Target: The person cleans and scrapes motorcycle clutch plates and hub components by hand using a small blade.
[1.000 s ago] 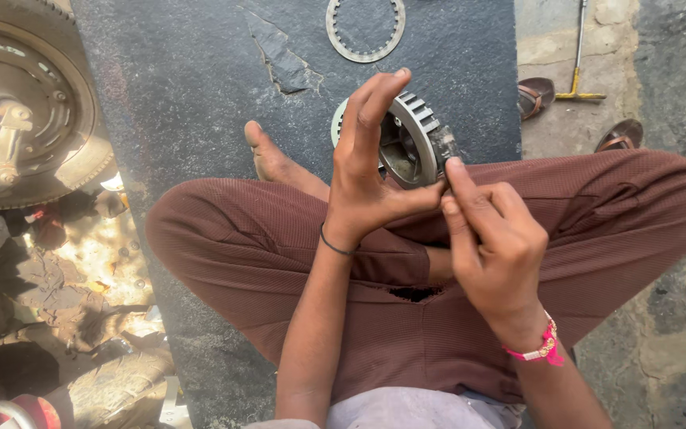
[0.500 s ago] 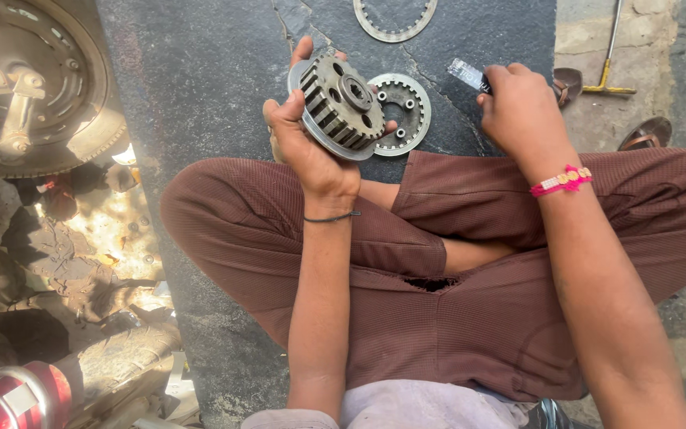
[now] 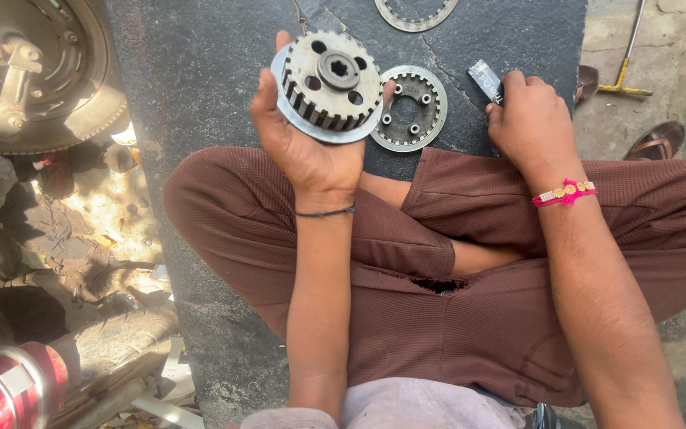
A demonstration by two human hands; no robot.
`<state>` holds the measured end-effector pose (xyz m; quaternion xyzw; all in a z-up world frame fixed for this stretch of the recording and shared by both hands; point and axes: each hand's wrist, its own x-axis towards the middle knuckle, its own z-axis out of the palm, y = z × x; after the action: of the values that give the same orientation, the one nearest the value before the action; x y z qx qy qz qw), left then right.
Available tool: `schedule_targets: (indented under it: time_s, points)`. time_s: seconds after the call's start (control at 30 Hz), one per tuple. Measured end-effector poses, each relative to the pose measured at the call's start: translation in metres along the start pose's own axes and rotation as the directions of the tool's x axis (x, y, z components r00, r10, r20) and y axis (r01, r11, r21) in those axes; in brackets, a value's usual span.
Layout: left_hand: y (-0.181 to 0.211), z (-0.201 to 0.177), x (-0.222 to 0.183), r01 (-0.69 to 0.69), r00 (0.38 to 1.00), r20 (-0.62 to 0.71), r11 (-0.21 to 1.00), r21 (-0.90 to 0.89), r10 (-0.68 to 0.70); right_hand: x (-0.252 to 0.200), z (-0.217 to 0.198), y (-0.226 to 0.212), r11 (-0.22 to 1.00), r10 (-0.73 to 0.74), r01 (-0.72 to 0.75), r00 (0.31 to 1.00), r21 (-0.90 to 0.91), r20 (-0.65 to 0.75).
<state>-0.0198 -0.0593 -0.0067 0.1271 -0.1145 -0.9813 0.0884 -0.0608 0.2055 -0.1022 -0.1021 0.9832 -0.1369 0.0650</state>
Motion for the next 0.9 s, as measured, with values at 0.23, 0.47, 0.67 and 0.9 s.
schedule_targets:
  time_s: [0.23,0.47,0.67,0.9]
  points:
    - [0.019,-0.045,0.112,-0.129,0.991,0.050,0.856,0.501,0.121,0.004,-0.001,0.003,0.998,-0.042,0.045,0.997,0.045,-0.066]
    - [0.030,-0.091,0.153,-0.018,0.989,-0.057,0.488,0.873,0.139,0.006,-0.006,0.001,0.998,-0.011,0.014,0.999,0.065,-0.044]
    - [0.038,-0.101,0.155,-0.066,0.918,0.139,-0.201,0.977,0.372,0.005,-0.008,-0.001,0.997,-0.049,0.052,0.997,0.060,-0.058]
    - [0.019,-0.069,0.119,-0.106,0.945,0.297,-0.728,0.677,0.139,0.002,-0.011,-0.001,0.993,-0.084,0.092,0.991,0.069,-0.107]
